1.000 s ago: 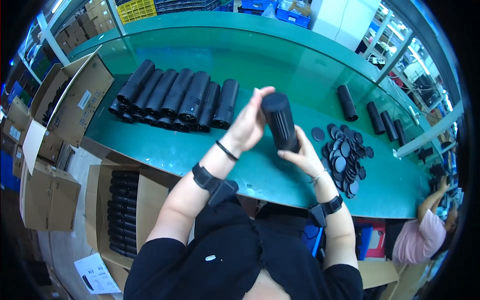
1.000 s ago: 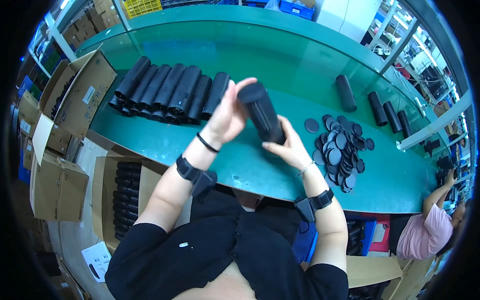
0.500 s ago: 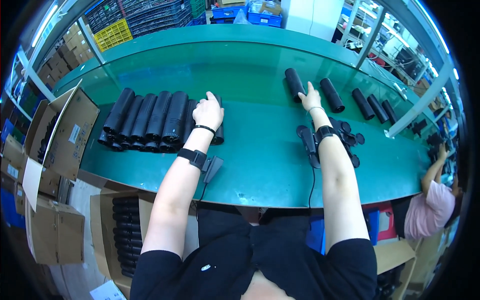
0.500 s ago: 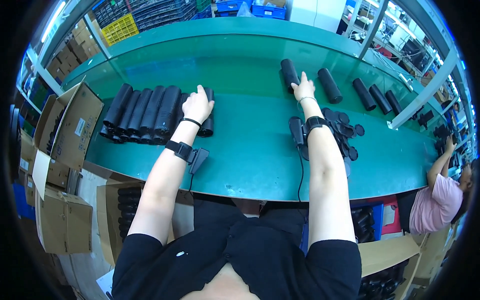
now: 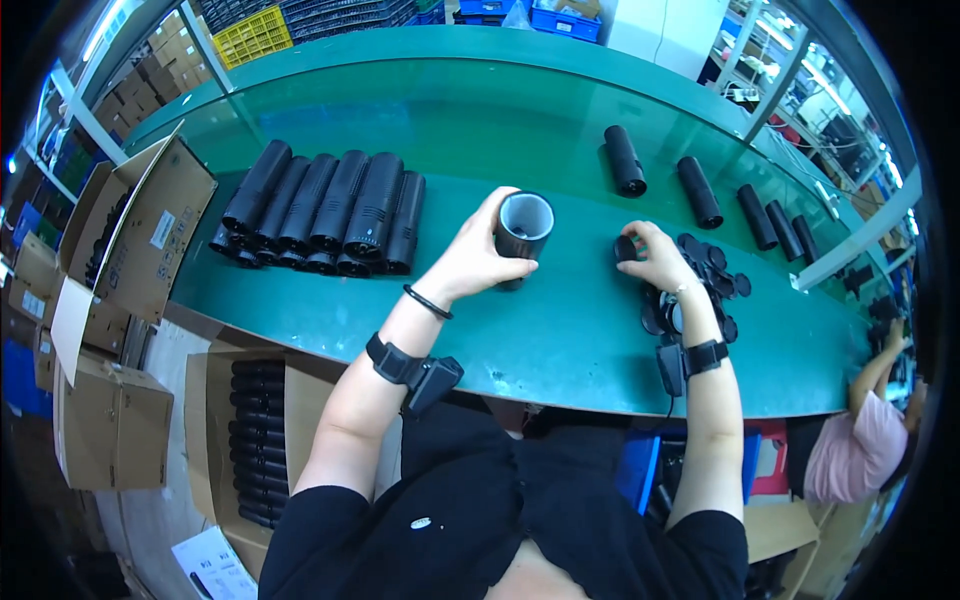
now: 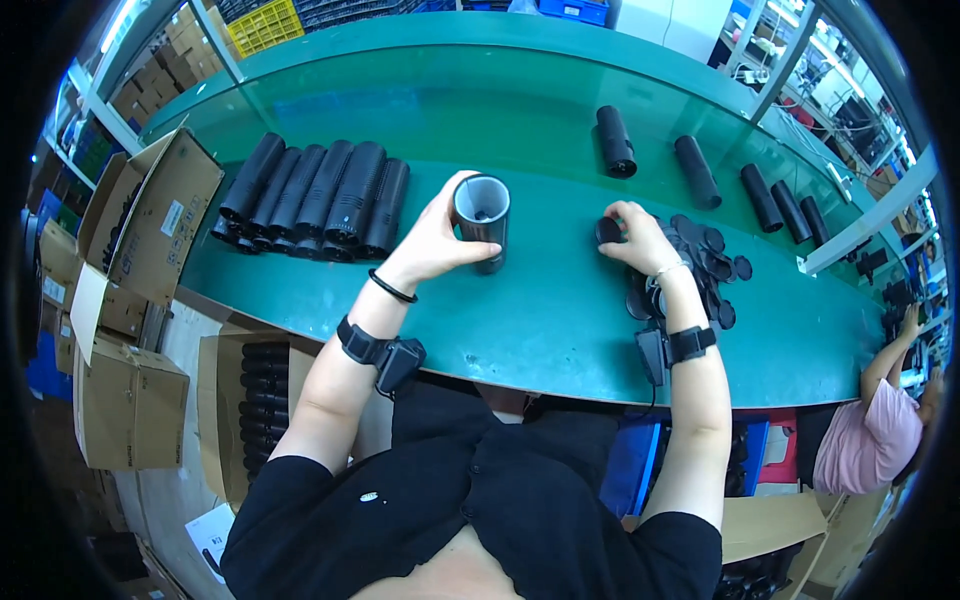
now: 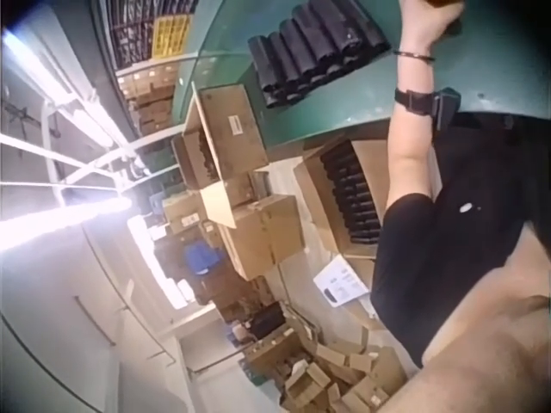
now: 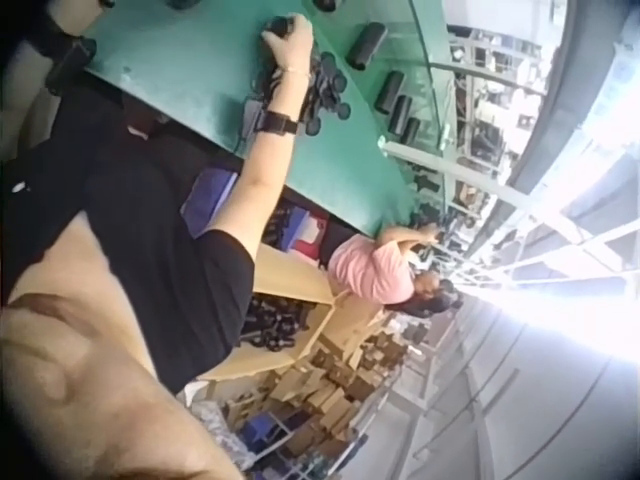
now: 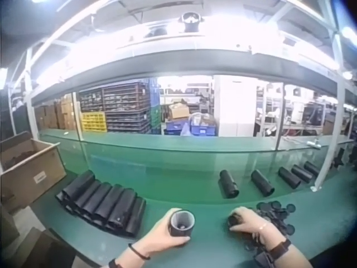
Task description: The person picks up a black cylinder, presses a cap from a pile onto one end, and places the finished item into a cardboard box.
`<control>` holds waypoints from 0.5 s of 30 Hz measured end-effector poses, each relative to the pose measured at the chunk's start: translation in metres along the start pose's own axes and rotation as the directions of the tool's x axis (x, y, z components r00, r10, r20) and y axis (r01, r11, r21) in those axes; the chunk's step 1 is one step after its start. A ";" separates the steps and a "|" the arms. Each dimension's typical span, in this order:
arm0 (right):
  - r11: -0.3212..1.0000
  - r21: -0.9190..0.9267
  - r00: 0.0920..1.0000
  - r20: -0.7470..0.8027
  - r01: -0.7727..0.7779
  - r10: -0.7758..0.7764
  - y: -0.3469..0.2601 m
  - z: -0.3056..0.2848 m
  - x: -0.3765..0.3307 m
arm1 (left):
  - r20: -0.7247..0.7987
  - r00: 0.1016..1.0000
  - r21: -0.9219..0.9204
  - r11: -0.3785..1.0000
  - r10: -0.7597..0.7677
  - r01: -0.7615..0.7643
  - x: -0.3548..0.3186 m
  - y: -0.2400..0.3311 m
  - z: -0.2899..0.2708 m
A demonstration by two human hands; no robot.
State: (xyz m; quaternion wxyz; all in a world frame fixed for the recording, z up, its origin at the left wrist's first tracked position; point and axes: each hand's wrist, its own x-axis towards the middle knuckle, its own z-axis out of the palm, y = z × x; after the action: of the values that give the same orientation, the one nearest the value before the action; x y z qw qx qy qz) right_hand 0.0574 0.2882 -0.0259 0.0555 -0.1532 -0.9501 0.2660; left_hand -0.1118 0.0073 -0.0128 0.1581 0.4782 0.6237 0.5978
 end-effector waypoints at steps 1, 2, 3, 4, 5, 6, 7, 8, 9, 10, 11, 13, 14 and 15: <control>0.949 0.313 0.999 0.005 0.034 -0.037 0.005 0.004 -0.004 | 0.013 1.000 0.007 1.000 -0.004 0.004 -0.002 0.000 0.004; 0.948 0.316 0.999 0.018 0.034 -0.042 -0.011 0.004 -0.009 | 0.015 1.000 0.018 1.000 -0.017 0.017 -0.006 -0.001 0.006; 0.733 0.677 0.996 -0.005 0.066 -0.085 -0.030 0.003 -0.015 | 0.007 1.000 0.018 0.999 -0.028 0.028 -0.007 -0.003 0.008; 0.391 0.917 0.994 -0.044 0.079 -0.099 -0.046 0.005 -0.023 | -0.027 0.998 0.003 0.999 -0.048 0.048 -0.008 -0.005 0.011; 0.391 0.918 0.995 -0.036 0.069 -0.091 -0.049 0.011 -0.027 | -0.060 0.996 -0.012 0.998 -0.068 0.068 -0.010 -0.006 0.014; 0.136 0.988 0.984 -0.053 0.077 -0.168 -0.049 0.018 -0.031 | -0.056 0.995 -0.019 0.997 -0.077 0.076 -0.014 -0.004 0.016; -0.124 0.989 0.967 -0.103 0.075 -0.233 -0.050 0.021 -0.033 | -0.061 0.997 -0.047 0.998 -0.045 0.043 -0.013 0.000 0.016; -0.248 0.968 0.956 -0.113 0.044 -0.272 -0.054 0.027 -0.033 | -0.069 0.997 -0.073 0.997 -0.014 0.009 -0.011 0.001 0.017; -0.312 0.950 0.953 -0.116 0.024 -0.280 -0.057 0.035 -0.033 | -0.052 0.998 -0.127 0.992 -0.019 0.012 -0.014 0.001 0.016; -0.376 0.927 0.952 -0.121 0.006 -0.282 -0.059 0.042 -0.035 | -0.040 0.999 -0.135 0.991 -0.015 0.010 -0.016 0.000 0.016; -0.394 0.919 0.958 -0.119 0.006 -0.261 -0.063 0.046 -0.038 | -0.023 1.000 -0.061 0.998 -0.008 0.007 -0.019 -0.001 0.016; -0.380 0.924 0.941 -0.158 0.034 -0.300 -0.061 0.051 -0.039 | 0.006 0.999 -0.019 0.999 -0.039 0.039 -0.023 0.008 0.020; -0.379 0.924 0.933 -0.177 0.049 -0.313 -0.061 0.053 -0.040 | 0.011 0.999 -0.019 0.999 -0.038 0.039 -0.025 0.009 0.022; -0.380 0.923 0.934 -0.179 0.051 -0.309 -0.060 0.055 -0.041 | -0.010 1.000 -0.018 0.999 -0.027 0.027 -0.025 0.009 0.024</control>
State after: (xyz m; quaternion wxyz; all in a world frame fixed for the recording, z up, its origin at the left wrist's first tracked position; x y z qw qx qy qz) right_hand 0.0700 0.2002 -0.0422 0.1237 0.1373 -0.3363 0.9234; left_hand -0.0774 0.0000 -0.0203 0.1673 0.4655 0.6254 0.6035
